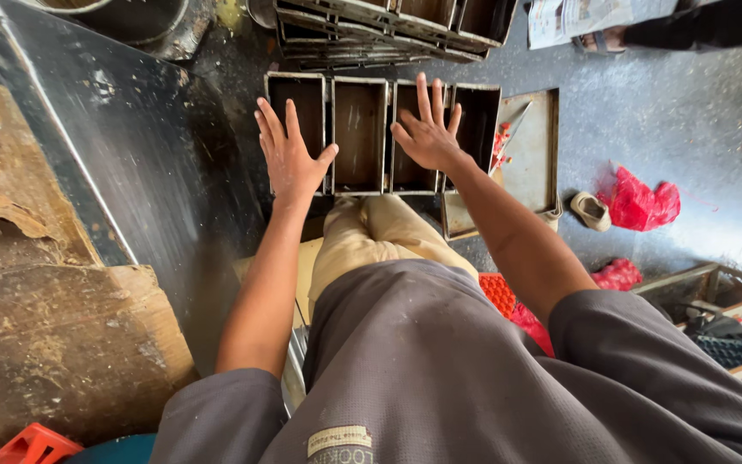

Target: The person organizes metal bread molds, retrieves dough from a large industrial mixer, shapes small pieces of dough by hand on a stone countertop, and collects cubes of white fat from a cardboard box using their hands.

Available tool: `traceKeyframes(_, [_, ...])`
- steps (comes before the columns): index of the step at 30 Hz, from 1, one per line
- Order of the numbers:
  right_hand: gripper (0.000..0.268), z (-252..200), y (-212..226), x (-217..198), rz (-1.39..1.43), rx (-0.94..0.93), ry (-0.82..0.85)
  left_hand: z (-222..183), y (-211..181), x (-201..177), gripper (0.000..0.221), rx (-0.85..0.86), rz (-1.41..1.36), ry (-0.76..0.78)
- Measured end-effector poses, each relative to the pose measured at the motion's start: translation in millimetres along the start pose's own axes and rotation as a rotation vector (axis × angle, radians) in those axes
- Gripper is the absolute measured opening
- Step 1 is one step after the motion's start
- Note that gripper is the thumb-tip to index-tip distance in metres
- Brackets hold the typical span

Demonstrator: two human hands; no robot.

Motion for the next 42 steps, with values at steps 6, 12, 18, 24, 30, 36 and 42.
traceKeyframes(6, [0.057, 21.5, -0.2, -14.3, -0.002, 0.03, -0.159, 19.4, -6.7, 1.5, 0.114, 0.035, -0.02, -0.023])
traceKeyframes(12, [0.06, 59.5, -9.7, -35.3, 0.035, 0.056, -0.271, 85.5, -21.8, 11.6, 0.12, 0.046, 0.015, 0.039])
traceKeyframes(18, [0.057, 78.1, -13.4, -63.7, 0.07, 0.076, -0.301, 123.5, -35.3, 14.8, 0.124, 0.068, 0.028, 0.022])
traceKeyframes(24, [0.067, 60.7, -5.8, -71.9, 0.189, 0.128, -0.371, 103.6, -27.6, 4.6, 0.122, 0.033, 0.006, 0.001])
traceKeyframes(30, [0.076, 68.4, 47.3, -97.6, 0.011, -0.183, -0.529, 100.1, -18.5, -4.6, 0.107, -0.035, -0.182, -0.084])
traceKeyframes(36, [0.094, 135.9, 43.3, -90.2, -0.079, 0.055, -0.185, 100.8, 24.2, 8.3, 0.088, -0.152, -0.182, -0.086])
traceKeyframes(42, [0.079, 147.0, 39.3, -79.7, -0.21, 0.125, -0.418, 108.5, 33.3, 7.4, 0.074, -0.175, -0.358, -0.088])
Point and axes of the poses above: each hand's wrist, its own z-axis towards the middle knuckle, its own x-axis out of the palm, y = z × x, the point moved 10 cm from there along z, towards the middle knuckle, and after that the axes turned 7 degrees about -y, right-handed, at the moved point
